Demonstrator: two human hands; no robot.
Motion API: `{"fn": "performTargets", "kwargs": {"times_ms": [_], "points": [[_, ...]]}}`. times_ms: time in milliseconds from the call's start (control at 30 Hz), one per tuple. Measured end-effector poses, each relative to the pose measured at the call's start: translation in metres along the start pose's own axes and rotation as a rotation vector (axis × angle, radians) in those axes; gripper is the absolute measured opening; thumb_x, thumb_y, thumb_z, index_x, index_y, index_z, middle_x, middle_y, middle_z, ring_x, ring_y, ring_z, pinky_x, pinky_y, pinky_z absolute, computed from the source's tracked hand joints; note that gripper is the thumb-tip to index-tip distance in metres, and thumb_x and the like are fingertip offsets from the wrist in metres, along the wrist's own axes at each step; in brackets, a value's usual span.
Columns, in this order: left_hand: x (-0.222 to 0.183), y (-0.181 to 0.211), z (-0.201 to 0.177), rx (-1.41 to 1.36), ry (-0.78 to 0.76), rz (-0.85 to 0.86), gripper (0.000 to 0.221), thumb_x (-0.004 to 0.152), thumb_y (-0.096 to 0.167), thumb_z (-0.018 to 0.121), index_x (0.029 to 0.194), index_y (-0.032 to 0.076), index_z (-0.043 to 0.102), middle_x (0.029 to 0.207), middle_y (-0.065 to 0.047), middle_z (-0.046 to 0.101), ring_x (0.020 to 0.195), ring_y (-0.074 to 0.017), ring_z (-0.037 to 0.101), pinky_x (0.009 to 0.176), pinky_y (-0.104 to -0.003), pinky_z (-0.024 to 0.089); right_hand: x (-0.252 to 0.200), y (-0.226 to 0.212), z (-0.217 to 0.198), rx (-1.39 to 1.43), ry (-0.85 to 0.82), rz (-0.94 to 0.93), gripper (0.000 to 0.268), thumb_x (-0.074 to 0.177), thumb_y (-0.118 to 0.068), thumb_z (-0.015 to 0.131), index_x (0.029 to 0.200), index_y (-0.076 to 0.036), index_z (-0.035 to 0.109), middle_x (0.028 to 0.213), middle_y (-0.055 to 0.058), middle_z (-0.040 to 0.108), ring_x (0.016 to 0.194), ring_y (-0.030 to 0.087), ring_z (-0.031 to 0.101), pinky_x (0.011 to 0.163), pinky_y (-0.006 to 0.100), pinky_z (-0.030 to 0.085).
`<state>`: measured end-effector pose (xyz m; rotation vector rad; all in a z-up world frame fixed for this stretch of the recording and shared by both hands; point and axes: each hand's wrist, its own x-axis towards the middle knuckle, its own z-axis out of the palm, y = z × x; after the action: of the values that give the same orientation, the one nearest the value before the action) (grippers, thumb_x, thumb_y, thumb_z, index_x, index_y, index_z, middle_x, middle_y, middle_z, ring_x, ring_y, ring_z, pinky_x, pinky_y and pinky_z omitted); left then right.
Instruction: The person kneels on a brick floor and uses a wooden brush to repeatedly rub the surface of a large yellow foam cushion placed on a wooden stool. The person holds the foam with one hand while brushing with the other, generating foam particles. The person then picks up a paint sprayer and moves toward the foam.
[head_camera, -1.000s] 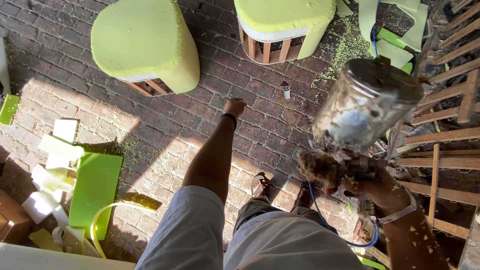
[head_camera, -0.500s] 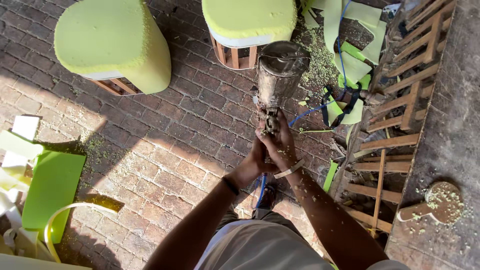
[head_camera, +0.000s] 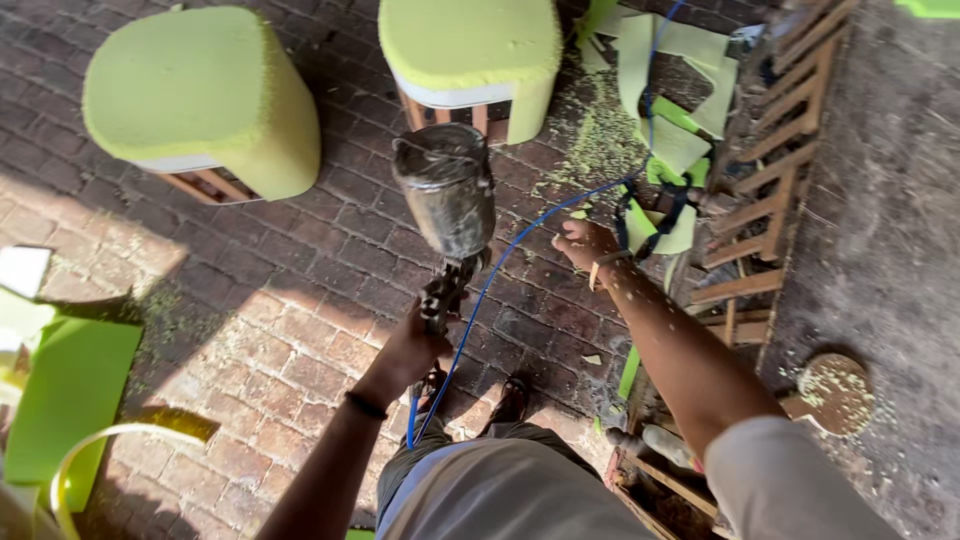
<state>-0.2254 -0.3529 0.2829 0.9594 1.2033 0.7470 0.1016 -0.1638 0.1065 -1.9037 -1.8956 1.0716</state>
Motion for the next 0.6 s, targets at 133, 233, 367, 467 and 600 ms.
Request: {"fn": "performTargets", "kwargs": {"times_ms": [133, 233, 367, 467, 600], "points": [[-0.026, 0.009, 0.021, 0.021, -0.191, 0.098, 0.072, 0.073, -0.02, 0.049, 0.14, 0.005, 0.047, 0.137, -0.012, 0.058, 0.123, -0.0222, 0.06, 0.096, -0.031, 0.055, 0.043, 0.05, 0.015, -0.27, 0.058, 0.065, 0.054, 0.081, -0.047, 0.075, 0.117, -0.008, 0.073, 0.114, 0.014, 0.072, 0.11, 0.029, 0.067, 0.097, 0.039, 0.053], [-0.038, 0.016, 0.046, 0.045, -0.196, 0.039, 0.067, 0.077, -0.018, 0.05, 0.141, 0.003, 0.047, 0.132, -0.015, 0.061, 0.117, -0.0248, 0.064, 0.097, -0.033, 0.056, 0.043, 0.061, 0.016, -0.321, 0.063, 0.07, 0.047, 0.085, -0.044, 0.073, 0.116, -0.007, 0.074, 0.113, 0.014, 0.072, 0.109, 0.029, 0.067, 0.096, 0.039, 0.053], [-0.058, 0.036, 0.06, 0.058, -0.192, -0.128, 0.077, 0.075, -0.018, 0.047, 0.146, 0.006, 0.032, 0.133, -0.011, 0.062, 0.113, -0.0224, 0.067, 0.094, -0.034, 0.056, 0.044, 0.042, 0.019, -0.351, 0.042, 0.057, 0.046, 0.086, -0.042, 0.072, 0.115, -0.007, 0.073, 0.113, 0.014, 0.073, 0.108, 0.029, 0.068, 0.095, 0.039, 0.054], [-0.066, 0.048, 0.062, 0.161, -0.246, -0.117, 0.08, 0.072, -0.019, 0.046, 0.148, 0.004, 0.032, 0.128, -0.012, 0.065, 0.113, -0.0197, 0.068, 0.094, -0.032, 0.056, 0.048, 0.031, 0.017, -0.362, 0.035, 0.065, 0.045, 0.086, -0.041, 0.072, 0.115, -0.007, 0.073, 0.113, 0.014, 0.073, 0.108, 0.029, 0.068, 0.095, 0.04, 0.054], [-0.074, 0.048, 0.06, 0.06, -0.372, 0.063, 0.077, 0.067, -0.021, 0.042, 0.143, -0.005, 0.045, 0.125, -0.018, 0.068, 0.114, -0.0248, 0.067, 0.099, -0.035, 0.055, 0.052, 0.038, 0.007, -0.385, 0.045, 0.126, 0.044, 0.087, -0.04, 0.071, 0.115, -0.006, 0.073, 0.112, 0.014, 0.073, 0.107, 0.029, 0.068, 0.095, 0.04, 0.054]]}}
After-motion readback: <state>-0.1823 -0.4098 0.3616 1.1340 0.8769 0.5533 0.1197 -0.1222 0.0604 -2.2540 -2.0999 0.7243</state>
